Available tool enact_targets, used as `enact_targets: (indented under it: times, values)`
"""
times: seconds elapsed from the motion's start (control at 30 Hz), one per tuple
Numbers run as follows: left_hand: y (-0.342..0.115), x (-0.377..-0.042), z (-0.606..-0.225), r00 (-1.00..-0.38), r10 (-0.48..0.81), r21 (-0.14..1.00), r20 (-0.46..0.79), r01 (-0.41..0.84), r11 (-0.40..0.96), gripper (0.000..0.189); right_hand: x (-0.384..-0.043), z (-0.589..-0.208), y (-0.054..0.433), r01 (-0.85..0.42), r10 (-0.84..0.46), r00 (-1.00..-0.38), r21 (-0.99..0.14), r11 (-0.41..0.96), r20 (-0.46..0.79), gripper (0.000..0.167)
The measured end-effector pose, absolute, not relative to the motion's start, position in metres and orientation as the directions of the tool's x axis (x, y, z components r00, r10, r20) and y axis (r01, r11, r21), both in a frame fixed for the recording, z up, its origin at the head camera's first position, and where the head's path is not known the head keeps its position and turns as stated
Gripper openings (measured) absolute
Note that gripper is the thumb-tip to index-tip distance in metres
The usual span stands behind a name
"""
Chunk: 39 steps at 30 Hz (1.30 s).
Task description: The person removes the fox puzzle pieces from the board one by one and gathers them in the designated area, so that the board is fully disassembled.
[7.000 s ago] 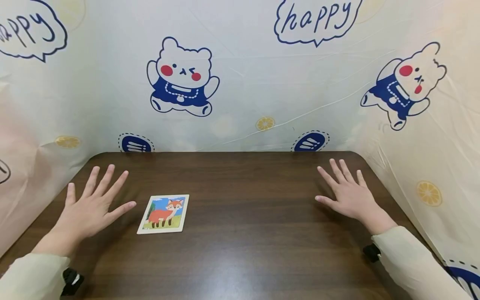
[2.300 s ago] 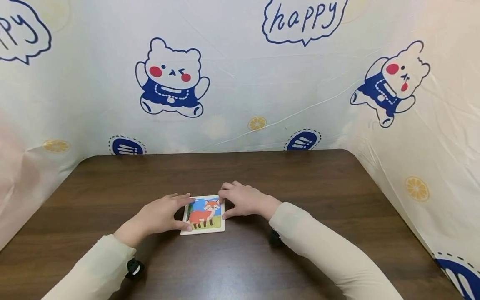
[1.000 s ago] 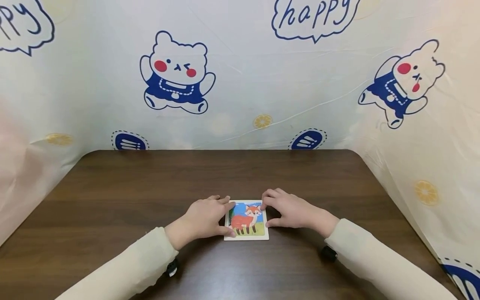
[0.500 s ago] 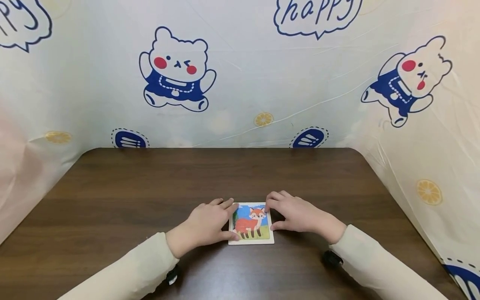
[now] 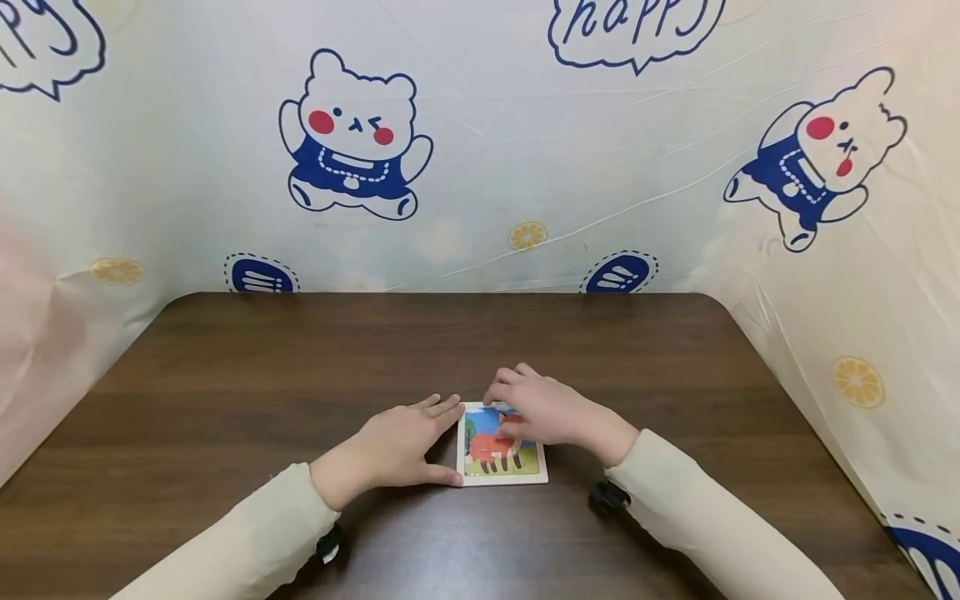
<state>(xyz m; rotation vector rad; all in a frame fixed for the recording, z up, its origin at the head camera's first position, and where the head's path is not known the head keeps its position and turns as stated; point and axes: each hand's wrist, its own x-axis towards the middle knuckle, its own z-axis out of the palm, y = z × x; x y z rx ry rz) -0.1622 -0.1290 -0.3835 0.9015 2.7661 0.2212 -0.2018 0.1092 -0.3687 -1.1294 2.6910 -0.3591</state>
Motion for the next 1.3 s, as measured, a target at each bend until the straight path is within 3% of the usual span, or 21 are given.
enact_targets:
  times: [0.93,1.3]
  values:
    - [-0.126,-0.163,-0.380,-0.802,0.577,0.164,-0.156,0.555,0.815,0.093,-0.223,-0.379,0.079,-0.577,-0.702,-0.670,-0.424,0.698,-0.242,0.015]
    - [-0.126,-0.162,-0.380,-0.807,0.570,0.160,-0.153,0.549,0.820,0.092,-0.219,-0.380,0.081,-0.565,-0.702,-0.681,-0.461,0.684,-0.208,0.020]
